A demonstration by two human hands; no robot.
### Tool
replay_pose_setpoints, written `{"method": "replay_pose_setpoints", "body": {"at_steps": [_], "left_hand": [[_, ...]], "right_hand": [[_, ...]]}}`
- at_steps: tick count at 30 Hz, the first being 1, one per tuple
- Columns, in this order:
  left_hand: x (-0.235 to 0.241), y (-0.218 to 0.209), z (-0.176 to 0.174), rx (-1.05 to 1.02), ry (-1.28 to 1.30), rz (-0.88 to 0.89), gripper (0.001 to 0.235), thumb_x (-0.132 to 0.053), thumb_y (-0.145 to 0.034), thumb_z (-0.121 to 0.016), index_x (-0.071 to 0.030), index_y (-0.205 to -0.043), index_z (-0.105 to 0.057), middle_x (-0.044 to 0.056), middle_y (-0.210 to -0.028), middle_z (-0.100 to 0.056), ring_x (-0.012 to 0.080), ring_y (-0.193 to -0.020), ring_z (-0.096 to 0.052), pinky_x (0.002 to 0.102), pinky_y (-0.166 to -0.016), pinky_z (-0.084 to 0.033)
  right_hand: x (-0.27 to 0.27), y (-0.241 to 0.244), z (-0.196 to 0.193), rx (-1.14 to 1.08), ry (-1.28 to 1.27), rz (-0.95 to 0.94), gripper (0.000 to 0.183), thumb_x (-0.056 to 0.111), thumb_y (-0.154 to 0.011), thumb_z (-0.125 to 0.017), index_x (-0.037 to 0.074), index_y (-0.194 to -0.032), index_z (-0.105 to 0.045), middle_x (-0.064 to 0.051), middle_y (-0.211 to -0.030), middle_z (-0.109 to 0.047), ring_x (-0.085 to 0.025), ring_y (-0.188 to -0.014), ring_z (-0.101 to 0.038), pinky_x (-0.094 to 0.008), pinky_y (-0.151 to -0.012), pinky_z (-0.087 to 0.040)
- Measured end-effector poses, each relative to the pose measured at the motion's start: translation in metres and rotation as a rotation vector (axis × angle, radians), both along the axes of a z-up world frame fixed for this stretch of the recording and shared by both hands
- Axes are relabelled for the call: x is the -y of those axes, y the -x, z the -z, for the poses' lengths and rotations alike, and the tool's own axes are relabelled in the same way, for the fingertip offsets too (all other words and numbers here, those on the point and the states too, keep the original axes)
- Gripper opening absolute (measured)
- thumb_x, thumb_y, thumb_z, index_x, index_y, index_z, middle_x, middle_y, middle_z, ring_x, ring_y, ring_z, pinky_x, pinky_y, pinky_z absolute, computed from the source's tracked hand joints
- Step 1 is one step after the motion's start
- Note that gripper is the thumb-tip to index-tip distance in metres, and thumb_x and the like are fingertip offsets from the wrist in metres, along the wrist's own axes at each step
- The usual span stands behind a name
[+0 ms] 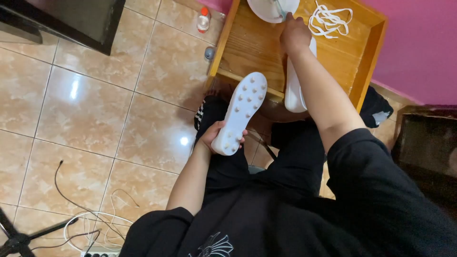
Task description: The person scrubs a white shoe with a toothbrush, repeatedly dipping the brush into a bowl of soapy water. They clean the sole, sides, and upper of the shoe, rotating it to reach different areas. The second shoe remains on the table.
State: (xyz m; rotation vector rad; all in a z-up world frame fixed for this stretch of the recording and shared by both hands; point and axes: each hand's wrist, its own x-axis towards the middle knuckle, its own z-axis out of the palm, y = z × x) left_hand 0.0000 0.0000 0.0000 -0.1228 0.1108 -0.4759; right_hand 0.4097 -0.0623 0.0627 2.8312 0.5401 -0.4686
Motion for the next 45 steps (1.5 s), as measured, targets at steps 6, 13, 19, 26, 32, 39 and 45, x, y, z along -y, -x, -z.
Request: {"method": "replay_pose_setpoints", "body": {"at_steps": [6,13,19,26,32,39,45], "left_hand": [[-0.002,0.000,0.003,0.017,0.010,0.007,0.079,-0.041,-0.092,-0.072,-0.004,-0.154,-0.039,0.023,-0.132,-0.060,0.0344,-0.108,-0.066,0.052,-0.093,-0.055],[-0.003,-0.001,-0.008,0.022,0.036,0.027,0.078,-0.041,-0.092,-0.073,-0.007,-0.153,-0.040,0.020,-0.130,-0.060,0.0328,-0.107,-0.064,0.049,-0.094,-0.055],[-0.003,-0.001,-0.013,0.017,0.008,0.009,0.079,-0.041,-0.091,-0.074,-0.007,-0.153,-0.040,0.021,-0.127,-0.060,0.0321,-0.104,-0.065,0.049,-0.091,-0.055],[-0.004,-0.003,-0.015,0.043,0.019,0.023,0.079,-0.039,-0.090,-0.075,-0.010,-0.154,-0.039,0.019,-0.126,-0.060,0.0309,-0.104,-0.064,0.048,-0.092,-0.055],[-0.006,-0.004,-0.015,0.073,0.030,0.029,0.080,-0.038,-0.090,-0.076,-0.011,-0.155,-0.038,0.019,-0.127,-0.059,0.0306,-0.106,-0.063,0.047,-0.094,-0.054],[-0.008,-0.002,-0.011,0.049,0.055,0.078,0.078,-0.035,-0.089,-0.078,-0.007,-0.152,-0.041,0.020,-0.135,-0.058,0.0338,-0.115,-0.064,0.049,-0.098,-0.055],[-0.011,-0.001,0.004,0.098,0.056,0.159,0.078,-0.038,-0.092,-0.075,-0.003,-0.153,-0.041,0.022,-0.141,-0.057,0.0390,-0.123,-0.061,0.056,-0.099,-0.053]], "right_hand": [[0.017,-0.012,0.021,0.123,-0.191,-0.035,0.068,0.001,-0.085,-0.063,0.016,-0.149,-0.044,-0.019,-0.112,-0.059,-0.045,-0.088,-0.069,-0.052,-0.062,-0.057],[0.028,-0.001,0.013,0.010,-0.430,0.022,0.042,0.009,-0.089,-0.049,0.012,-0.130,-0.057,-0.023,-0.107,-0.053,-0.050,-0.093,-0.063,-0.053,-0.078,-0.054],[0.034,0.017,-0.011,-0.003,-0.689,0.142,0.036,0.039,-0.097,-0.038,0.014,-0.112,-0.059,-0.022,-0.103,-0.049,-0.051,-0.096,-0.058,-0.053,-0.082,-0.047],[0.033,0.026,-0.017,0.101,-0.777,-0.068,0.033,0.034,-0.100,-0.042,0.009,-0.110,-0.061,-0.025,-0.096,-0.051,-0.056,-0.081,-0.056,-0.056,-0.075,-0.048],[0.039,0.018,-0.002,0.030,-0.749,-0.048,0.038,0.004,-0.093,-0.047,0.012,-0.128,-0.060,-0.018,-0.102,-0.048,-0.042,-0.090,-0.056,-0.042,-0.080,-0.046],[0.044,0.014,0.017,0.054,-0.728,-0.067,0.034,0.006,-0.090,-0.048,0.011,-0.121,-0.061,-0.020,-0.098,-0.047,-0.043,-0.087,-0.057,-0.044,-0.075,-0.049],[0.042,0.014,0.012,0.083,-0.689,-0.051,0.054,-0.005,-0.092,-0.045,0.008,-0.144,-0.052,-0.024,-0.117,-0.050,-0.050,-0.098,-0.061,-0.053,-0.080,-0.051]]}}
